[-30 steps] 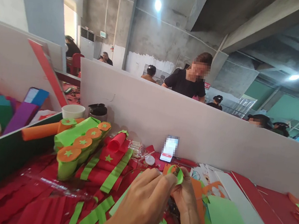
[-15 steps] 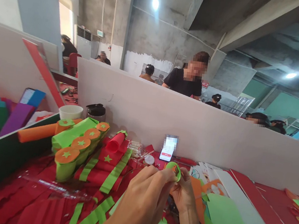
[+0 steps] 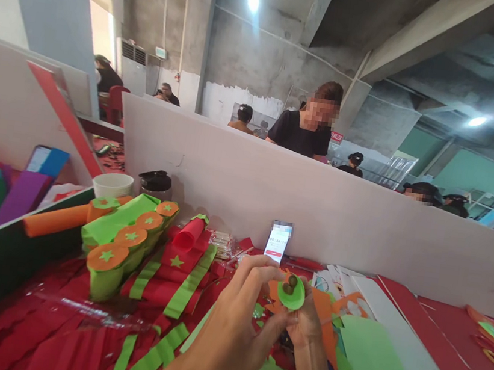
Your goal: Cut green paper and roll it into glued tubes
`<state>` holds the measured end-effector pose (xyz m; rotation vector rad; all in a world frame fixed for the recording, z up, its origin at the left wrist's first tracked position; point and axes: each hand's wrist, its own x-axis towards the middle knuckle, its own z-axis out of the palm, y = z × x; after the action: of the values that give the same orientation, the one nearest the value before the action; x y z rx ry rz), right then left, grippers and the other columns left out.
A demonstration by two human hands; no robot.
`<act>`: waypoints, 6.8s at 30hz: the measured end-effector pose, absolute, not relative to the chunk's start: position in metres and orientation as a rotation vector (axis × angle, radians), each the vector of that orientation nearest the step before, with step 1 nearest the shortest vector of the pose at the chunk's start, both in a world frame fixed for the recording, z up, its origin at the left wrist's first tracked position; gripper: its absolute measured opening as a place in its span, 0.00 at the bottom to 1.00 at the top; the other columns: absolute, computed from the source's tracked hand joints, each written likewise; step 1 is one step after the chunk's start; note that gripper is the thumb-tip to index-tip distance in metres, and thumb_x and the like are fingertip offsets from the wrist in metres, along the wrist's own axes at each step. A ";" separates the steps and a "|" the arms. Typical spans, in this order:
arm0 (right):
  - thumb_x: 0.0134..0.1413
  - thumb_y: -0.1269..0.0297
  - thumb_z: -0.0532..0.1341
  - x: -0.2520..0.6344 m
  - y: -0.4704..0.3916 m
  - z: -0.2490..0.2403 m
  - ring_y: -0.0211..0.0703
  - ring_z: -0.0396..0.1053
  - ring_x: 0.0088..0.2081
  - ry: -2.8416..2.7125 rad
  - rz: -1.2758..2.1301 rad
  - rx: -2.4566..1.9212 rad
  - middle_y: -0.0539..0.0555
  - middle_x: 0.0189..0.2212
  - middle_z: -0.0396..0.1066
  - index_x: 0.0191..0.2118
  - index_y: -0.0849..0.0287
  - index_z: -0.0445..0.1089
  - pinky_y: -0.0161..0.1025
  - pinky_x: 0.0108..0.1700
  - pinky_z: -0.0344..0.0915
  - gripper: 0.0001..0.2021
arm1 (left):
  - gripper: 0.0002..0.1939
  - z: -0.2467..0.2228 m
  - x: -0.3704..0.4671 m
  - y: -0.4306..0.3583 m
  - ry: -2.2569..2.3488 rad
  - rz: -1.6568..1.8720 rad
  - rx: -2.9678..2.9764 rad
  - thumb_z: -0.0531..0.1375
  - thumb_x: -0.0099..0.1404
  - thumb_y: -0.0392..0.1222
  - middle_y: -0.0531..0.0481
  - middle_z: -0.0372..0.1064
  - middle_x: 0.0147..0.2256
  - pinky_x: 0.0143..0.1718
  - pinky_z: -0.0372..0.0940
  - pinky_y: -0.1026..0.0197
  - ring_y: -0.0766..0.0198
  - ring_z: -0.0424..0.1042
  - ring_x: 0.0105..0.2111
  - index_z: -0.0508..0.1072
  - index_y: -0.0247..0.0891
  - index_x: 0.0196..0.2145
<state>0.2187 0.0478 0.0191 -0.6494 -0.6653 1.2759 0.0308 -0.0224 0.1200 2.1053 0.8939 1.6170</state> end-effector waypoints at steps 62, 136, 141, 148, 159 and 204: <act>0.52 0.59 0.68 0.226 0.022 0.073 0.49 0.78 0.32 -1.587 0.328 -1.104 0.52 0.31 0.81 0.40 0.47 0.80 0.41 0.37 0.75 0.08 | 0.13 0.096 -0.002 0.035 0.767 1.342 1.354 0.58 0.66 0.50 0.52 0.65 0.29 0.29 0.61 0.65 0.66 0.64 0.28 0.69 0.36 0.36; 0.51 0.56 0.69 0.216 0.029 0.078 0.25 0.63 0.19 -1.099 1.425 -1.024 0.52 0.37 0.74 0.48 0.55 0.76 0.23 0.21 0.66 0.18 | 0.12 0.081 -0.008 0.046 1.001 1.318 1.286 0.64 0.58 0.44 0.51 0.71 0.28 0.24 0.58 0.68 0.69 0.66 0.24 0.72 0.34 0.37; 0.53 0.55 0.67 0.216 0.028 0.078 0.25 0.65 0.19 -1.129 1.404 -1.041 0.53 0.42 0.74 0.49 0.54 0.75 0.25 0.22 0.68 0.18 | 0.14 0.079 -0.008 0.047 1.015 1.317 1.257 0.65 0.56 0.45 0.51 0.71 0.27 0.22 0.56 0.68 0.69 0.65 0.23 0.73 0.34 0.37; 0.54 0.52 0.65 0.207 0.024 0.079 0.29 0.69 0.22 -1.271 1.316 -1.139 0.51 0.44 0.72 0.54 0.48 0.69 0.34 0.32 0.72 0.21 | 0.14 0.073 0.000 0.048 0.935 1.321 1.281 0.66 0.57 0.46 0.49 0.73 0.30 0.30 0.63 0.65 0.63 0.71 0.30 0.72 0.34 0.36; 0.52 0.52 0.67 0.212 0.024 0.082 0.30 0.69 0.23 -1.287 1.320 -1.097 0.52 0.42 0.74 0.51 0.52 0.72 0.34 0.32 0.71 0.21 | 0.16 0.082 0.000 0.041 0.889 1.319 1.314 0.65 0.59 0.46 0.59 0.64 0.21 0.21 0.54 0.69 0.70 0.60 0.20 0.65 0.39 0.40; 0.31 0.55 0.76 0.240 0.027 0.027 0.37 0.65 0.20 -0.860 1.338 -0.715 0.46 0.20 0.70 0.34 0.50 0.75 0.33 0.22 0.62 0.19 | 0.18 0.116 0.024 -0.010 0.704 1.229 1.948 0.59 0.66 0.43 0.48 0.77 0.43 0.44 0.69 0.58 0.58 0.75 0.39 0.72 0.48 0.54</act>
<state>0.2403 0.0274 0.0268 -0.7153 -0.8603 1.3381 0.0241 -0.0098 0.1157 1.9479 0.7038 1.2291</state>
